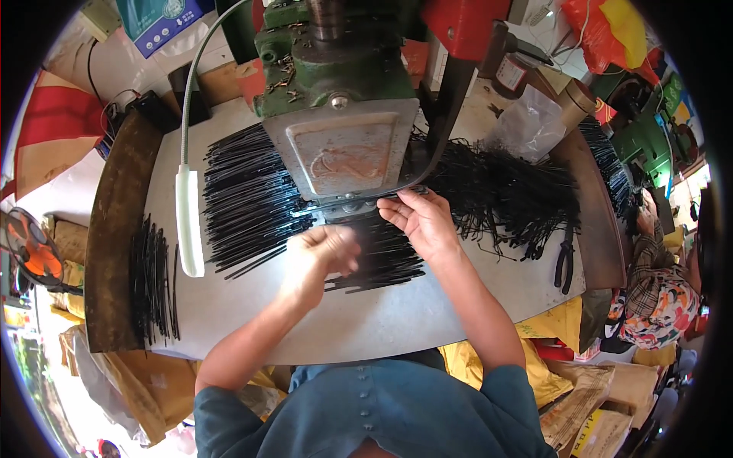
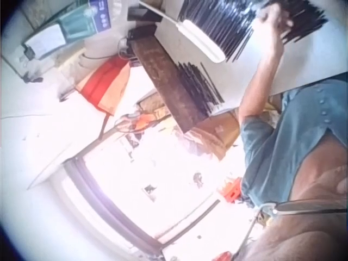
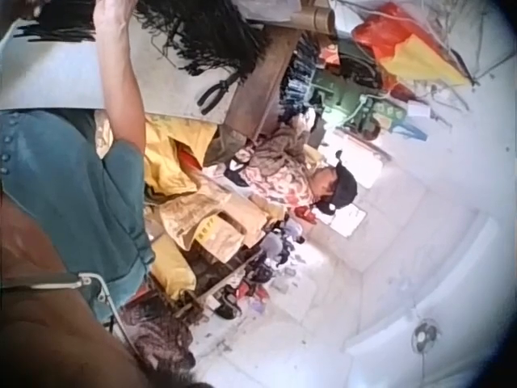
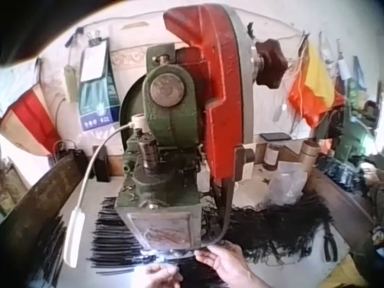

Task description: The person fabricates small black plastic and wire parts using a manual press machine.

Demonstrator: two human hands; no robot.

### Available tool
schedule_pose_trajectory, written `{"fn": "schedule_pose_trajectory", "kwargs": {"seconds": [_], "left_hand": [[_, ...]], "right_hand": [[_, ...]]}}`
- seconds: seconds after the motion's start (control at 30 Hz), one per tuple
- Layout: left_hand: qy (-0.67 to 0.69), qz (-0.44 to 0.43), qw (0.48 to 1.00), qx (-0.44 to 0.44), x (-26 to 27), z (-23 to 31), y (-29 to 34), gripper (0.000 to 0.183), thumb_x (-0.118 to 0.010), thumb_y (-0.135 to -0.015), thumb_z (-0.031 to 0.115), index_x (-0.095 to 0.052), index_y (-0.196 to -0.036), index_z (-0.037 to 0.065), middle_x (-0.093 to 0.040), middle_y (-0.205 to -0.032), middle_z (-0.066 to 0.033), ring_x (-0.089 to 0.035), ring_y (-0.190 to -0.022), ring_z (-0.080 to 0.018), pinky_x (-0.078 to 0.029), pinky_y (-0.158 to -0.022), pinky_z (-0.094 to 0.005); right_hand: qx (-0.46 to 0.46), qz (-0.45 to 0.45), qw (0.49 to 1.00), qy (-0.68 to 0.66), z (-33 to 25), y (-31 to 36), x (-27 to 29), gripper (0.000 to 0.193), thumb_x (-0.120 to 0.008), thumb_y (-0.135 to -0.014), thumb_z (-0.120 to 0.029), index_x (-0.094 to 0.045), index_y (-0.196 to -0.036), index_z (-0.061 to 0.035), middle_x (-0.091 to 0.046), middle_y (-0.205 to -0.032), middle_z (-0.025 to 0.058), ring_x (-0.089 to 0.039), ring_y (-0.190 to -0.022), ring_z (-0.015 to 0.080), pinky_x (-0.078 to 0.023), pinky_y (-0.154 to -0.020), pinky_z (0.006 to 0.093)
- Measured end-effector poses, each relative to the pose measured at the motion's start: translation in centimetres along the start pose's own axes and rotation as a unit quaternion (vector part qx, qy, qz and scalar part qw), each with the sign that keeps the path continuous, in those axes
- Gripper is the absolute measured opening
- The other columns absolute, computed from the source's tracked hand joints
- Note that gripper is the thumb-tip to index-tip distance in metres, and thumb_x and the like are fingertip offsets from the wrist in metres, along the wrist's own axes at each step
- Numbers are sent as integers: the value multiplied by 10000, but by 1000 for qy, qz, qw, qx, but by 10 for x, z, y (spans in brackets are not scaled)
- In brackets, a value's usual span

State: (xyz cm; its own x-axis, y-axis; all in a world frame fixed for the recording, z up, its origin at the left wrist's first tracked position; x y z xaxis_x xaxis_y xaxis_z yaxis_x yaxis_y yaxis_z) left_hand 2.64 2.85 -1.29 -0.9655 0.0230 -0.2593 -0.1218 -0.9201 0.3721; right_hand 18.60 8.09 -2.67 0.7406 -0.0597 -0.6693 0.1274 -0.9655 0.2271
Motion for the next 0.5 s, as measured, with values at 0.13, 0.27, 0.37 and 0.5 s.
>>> {"fn": "schedule_pose_trajectory", "kwargs": {"seconds": [0.13, 0.27, 0.37, 0.5], "left_hand": [[163, 8, 986, 26, 14, -2, -32, 250, -543, -791, 249, -538, -804, 0, -567, -646, -84, -495, -499, -127, -379, -434, -224], [207, 3, 978, 19, 16, -3, -39, 211, -529, -796, 198, -536, -808, -12, -580, -646, -106, -511, -481, -140, -397, -430, -245], [192, 10, 981, 8, 14, 1, -40, 195, -528, -793, 174, -537, -803, -20, -578, -634, -110, -504, -461, -145, -383, -407, -246], [148, 23, 989, -14, 17, 3, -45, 220, -509, -806, 193, -537, -785, -24, -559, -601, -77, -461, -444, -128, -346, -390, -232]], "right_hand": [[11, 6, 1000, 6, 2, 1, -5, 132, -496, -801, -56, -470, -892, 36, -554, -850, 149, -590, -747, 241, -507, -655, 319], [26, -2, 1000, 2, 2, 0, -11, 123, -484, -810, -62, -465, -881, 36, -558, -843, 157, -591, -745, 243, -508, -654, 319], [31, -2, 1000, 2, 4, 0, -10, 126, -490, -814, -76, -487, -885, 28, -570, -830, 154, -596, -742, 237, -515, -656, 319], [34, -5, 999, -3, 8, -3, -9, 117, -491, -819, -82, -504, -883, 16, -580, -822, 155, -602, -736, 233, -524, -656, 319]]}}
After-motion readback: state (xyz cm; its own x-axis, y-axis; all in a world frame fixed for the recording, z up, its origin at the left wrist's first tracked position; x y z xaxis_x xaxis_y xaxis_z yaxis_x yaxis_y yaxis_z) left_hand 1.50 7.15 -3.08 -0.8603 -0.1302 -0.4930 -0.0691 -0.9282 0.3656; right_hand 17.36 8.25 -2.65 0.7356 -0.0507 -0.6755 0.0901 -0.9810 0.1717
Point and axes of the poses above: each hand's wrist, its own y-axis away from the middle knuckle, its own x-axis out of the back of the hand, z = x × y, the point moved 6 cm from there along -y, towards the middle knuckle
